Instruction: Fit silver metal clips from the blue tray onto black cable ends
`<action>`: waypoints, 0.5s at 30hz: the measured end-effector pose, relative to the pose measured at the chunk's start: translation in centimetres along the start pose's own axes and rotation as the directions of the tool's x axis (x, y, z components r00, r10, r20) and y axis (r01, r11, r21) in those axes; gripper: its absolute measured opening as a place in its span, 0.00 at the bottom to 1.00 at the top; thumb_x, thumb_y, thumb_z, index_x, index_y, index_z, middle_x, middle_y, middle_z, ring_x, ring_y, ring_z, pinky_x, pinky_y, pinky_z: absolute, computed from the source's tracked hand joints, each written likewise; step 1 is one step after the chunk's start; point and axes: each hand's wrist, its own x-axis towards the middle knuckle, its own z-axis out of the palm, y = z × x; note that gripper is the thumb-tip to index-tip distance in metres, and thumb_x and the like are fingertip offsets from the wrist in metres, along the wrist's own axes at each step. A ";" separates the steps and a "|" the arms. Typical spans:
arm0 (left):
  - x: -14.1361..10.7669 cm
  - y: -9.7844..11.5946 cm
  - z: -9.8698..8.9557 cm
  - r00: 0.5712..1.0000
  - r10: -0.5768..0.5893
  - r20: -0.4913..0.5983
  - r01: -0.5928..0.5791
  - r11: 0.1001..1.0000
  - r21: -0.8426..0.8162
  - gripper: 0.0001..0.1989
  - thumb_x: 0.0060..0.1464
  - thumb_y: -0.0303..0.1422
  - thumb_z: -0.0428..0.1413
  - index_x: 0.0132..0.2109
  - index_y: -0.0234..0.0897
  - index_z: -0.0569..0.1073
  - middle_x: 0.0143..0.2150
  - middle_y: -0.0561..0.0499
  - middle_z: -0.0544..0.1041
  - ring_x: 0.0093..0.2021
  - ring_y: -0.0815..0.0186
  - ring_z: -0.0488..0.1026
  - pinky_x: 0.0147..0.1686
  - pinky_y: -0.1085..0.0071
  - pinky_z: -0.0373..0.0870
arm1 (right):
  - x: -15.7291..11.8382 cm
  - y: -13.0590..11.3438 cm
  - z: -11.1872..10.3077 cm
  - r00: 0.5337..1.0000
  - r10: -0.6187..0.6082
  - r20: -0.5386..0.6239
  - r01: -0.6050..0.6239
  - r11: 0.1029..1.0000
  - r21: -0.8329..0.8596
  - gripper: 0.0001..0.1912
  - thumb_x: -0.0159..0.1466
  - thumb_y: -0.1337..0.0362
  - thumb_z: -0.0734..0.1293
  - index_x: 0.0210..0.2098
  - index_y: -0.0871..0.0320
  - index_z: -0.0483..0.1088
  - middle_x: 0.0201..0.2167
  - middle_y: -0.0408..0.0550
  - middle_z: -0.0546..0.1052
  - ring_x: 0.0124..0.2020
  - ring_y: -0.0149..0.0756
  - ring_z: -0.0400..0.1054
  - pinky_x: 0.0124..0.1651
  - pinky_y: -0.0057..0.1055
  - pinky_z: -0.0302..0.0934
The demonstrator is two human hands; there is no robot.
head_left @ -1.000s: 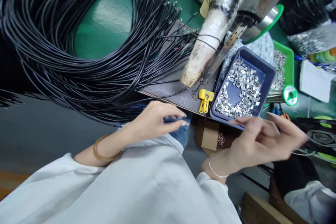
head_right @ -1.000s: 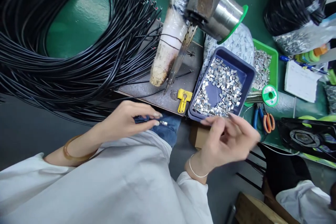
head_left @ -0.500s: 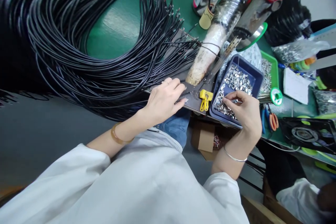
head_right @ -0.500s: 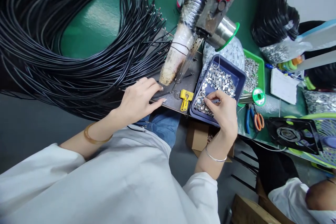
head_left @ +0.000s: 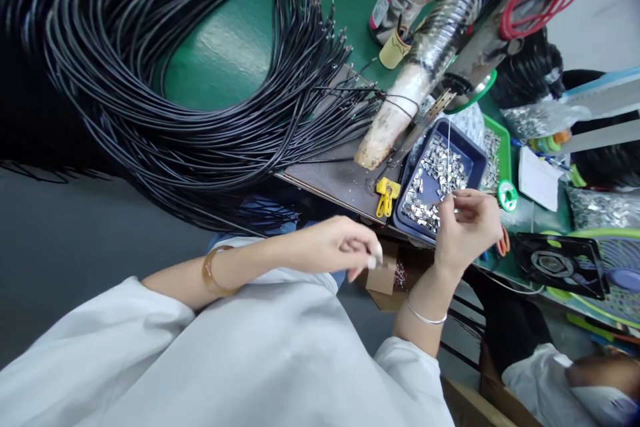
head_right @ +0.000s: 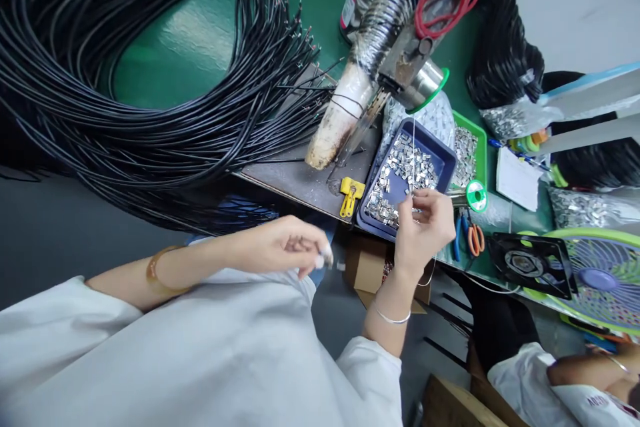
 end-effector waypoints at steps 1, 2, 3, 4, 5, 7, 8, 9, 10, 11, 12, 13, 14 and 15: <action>0.3 -0.5 0.0 0.989 -0.009 -0.151 -0.003 0.997 -0.081 0.02 0.56 0.29 0.57 0.37 0.34 0.74 0.21 0.55 0.74 0.21 0.73 0.67 0.24 0.77 0.63 | -0.4 -0.7 -0.2 0.999 0.028 -0.041 -0.026 0.998 0.053 0.09 0.59 0.62 0.71 0.28 0.54 0.66 0.33 0.46 0.77 0.31 0.34 0.74 0.28 0.31 0.66; 0.7 -0.9 -0.2 0.956 -0.002 -0.292 -0.038 0.991 -0.130 0.03 0.55 0.29 0.59 0.38 0.34 0.73 0.21 0.56 0.74 0.20 0.74 0.65 0.22 0.78 0.60 | -0.8 -1.4 -0.4 0.997 0.062 -0.055 -0.054 0.990 0.132 0.10 0.59 0.62 0.71 0.28 0.54 0.66 0.32 0.45 0.77 0.28 0.33 0.75 0.27 0.31 0.67; 1.0 -1.1 -0.5 0.919 0.004 -0.394 -0.074 0.984 -0.162 0.05 0.55 0.29 0.60 0.39 0.34 0.74 0.21 0.57 0.73 0.19 0.75 0.62 0.21 0.78 0.57 | -1.2 -2.2 -0.6 0.995 0.091 -0.040 -0.079 0.969 0.234 0.10 0.59 0.63 0.72 0.28 0.55 0.65 0.31 0.43 0.77 0.26 0.32 0.75 0.27 0.30 0.68; 1.2 -1.3 -0.8 0.886 0.017 -0.464 -0.111 0.978 -0.177 0.06 0.54 0.30 0.61 0.39 0.34 0.74 0.20 0.57 0.72 0.18 0.76 0.60 0.19 0.78 0.54 | -1.7 -3.0 -0.7 0.995 0.104 0.006 -0.100 0.935 0.341 0.11 0.59 0.64 0.73 0.28 0.55 0.65 0.31 0.43 0.77 0.26 0.33 0.76 0.27 0.30 0.70; 1.3 -1.3 -1.1 0.862 0.029 -0.506 -0.142 0.972 -0.185 0.06 0.53 0.30 0.62 0.39 0.34 0.75 0.19 0.58 0.71 0.18 0.76 0.59 0.19 0.78 0.51 | -2.3 -3.7 -0.6 0.993 0.104 0.059 -0.119 0.901 0.418 0.12 0.59 0.65 0.73 0.28 0.55 0.64 0.32 0.43 0.78 0.28 0.34 0.78 0.27 0.29 0.71; 1.4 -1.0 -1.5 0.841 0.048 -0.539 -0.174 0.967 -0.186 0.06 0.52 0.31 0.64 0.36 0.34 0.76 0.18 0.59 0.67 0.18 0.76 0.58 0.18 0.77 0.49 | -3.5 -5.0 -0.1 0.981 0.043 0.190 -0.134 0.859 0.494 0.11 0.60 0.66 0.73 0.28 0.56 0.66 0.32 0.42 0.78 0.30 0.34 0.79 0.28 0.29 0.73; 1.4 -0.8 -1.6 0.838 0.053 -0.543 -0.178 0.967 -0.181 0.06 0.51 0.31 0.64 0.35 0.34 0.76 0.17 0.59 0.66 0.18 0.76 0.58 0.18 0.77 0.48 | -4.1 -5.6 0.4 0.983 0.010 0.184 -0.101 0.862 0.496 0.10 0.61 0.66 0.73 0.29 0.56 0.67 0.32 0.42 0.78 0.30 0.34 0.79 0.30 0.30 0.74; 1.4 -0.6 -1.6 0.836 0.056 -0.545 -0.178 0.969 -0.174 0.06 0.50 0.32 0.65 0.34 0.34 0.76 0.17 0.59 0.65 0.19 0.76 0.57 0.18 0.77 0.48 | -4.6 -6.0 0.9 0.987 -0.042 0.154 -0.037 0.877 0.478 0.08 0.61 0.67 0.73 0.29 0.56 0.70 0.32 0.42 0.78 0.32 0.33 0.79 0.32 0.31 0.75; 1.3 -0.4 -1.5 0.835 0.057 -0.547 -0.174 0.971 -0.165 0.06 0.50 0.32 0.65 0.33 0.34 0.76 0.17 0.59 0.64 0.19 0.76 0.57 0.19 0.77 0.49 | -5.0 -6.3 1.4 0.991 -0.091 0.102 0.037 0.897 0.440 0.06 0.61 0.68 0.73 0.30 0.55 0.72 0.32 0.42 0.79 0.35 0.33 0.78 0.35 0.32 0.76; 1.3 -0.2 -1.5 0.834 0.058 -0.549 -0.170 0.973 -0.155 0.06 0.50 0.32 0.65 0.33 0.34 0.77 0.17 0.59 0.64 0.19 0.76 0.56 0.19 0.77 0.49 | -5.4 -6.5 2.0 0.989 -0.132 0.066 0.094 0.905 0.415 0.05 0.62 0.69 0.73 0.32 0.55 0.74 0.33 0.42 0.79 0.36 0.33 0.78 0.37 0.33 0.76; 1.3 -0.1 -1.4 0.832 0.062 -0.551 -0.167 0.976 -0.143 0.06 0.50 0.32 0.65 0.33 0.33 0.77 0.18 0.59 0.64 0.19 0.76 0.56 0.19 0.77 0.49 | -5.6 -6.6 2.5 0.986 -0.158 0.051 0.124 0.904 0.409 0.04 0.62 0.69 0.72 0.33 0.54 0.76 0.34 0.42 0.79 0.38 0.32 0.77 0.39 0.33 0.76; 1.3 -0.1 -1.3 0.830 0.065 -0.553 -0.162 0.978 -0.128 0.06 0.50 0.32 0.65 0.32 0.33 0.77 0.18 0.59 0.64 0.19 0.76 0.56 0.19 0.77 0.50 | -5.8 -6.6 2.9 0.985 -0.163 0.063 0.121 0.898 0.423 0.04 0.63 0.69 0.71 0.34 0.53 0.76 0.34 0.43 0.80 0.39 0.32 0.77 0.40 0.34 0.75; 1.3 0.0 -1.2 0.829 0.070 -0.555 -0.157 0.981 -0.112 0.07 0.50 0.32 0.65 0.32 0.33 0.77 0.19 0.59 0.64 0.19 0.77 0.56 0.19 0.78 0.51 | -5.9 -6.6 3.2 0.983 -0.153 0.101 0.091 0.887 0.453 0.04 0.64 0.68 0.71 0.34 0.53 0.77 0.35 0.43 0.80 0.39 0.32 0.77 0.40 0.34 0.75; 1.4 -0.1 -1.1 0.826 0.077 -0.558 -0.155 0.983 -0.094 0.07 0.50 0.32 0.66 0.32 0.33 0.78 0.20 0.58 0.66 0.20 0.77 0.58 0.20 0.78 0.53 | -5.9 -6.6 3.4 0.979 -0.134 0.152 0.044 0.873 0.486 0.03 0.65 0.67 0.70 0.35 0.53 0.77 0.36 0.43 0.80 0.40 0.32 0.77 0.40 0.33 0.75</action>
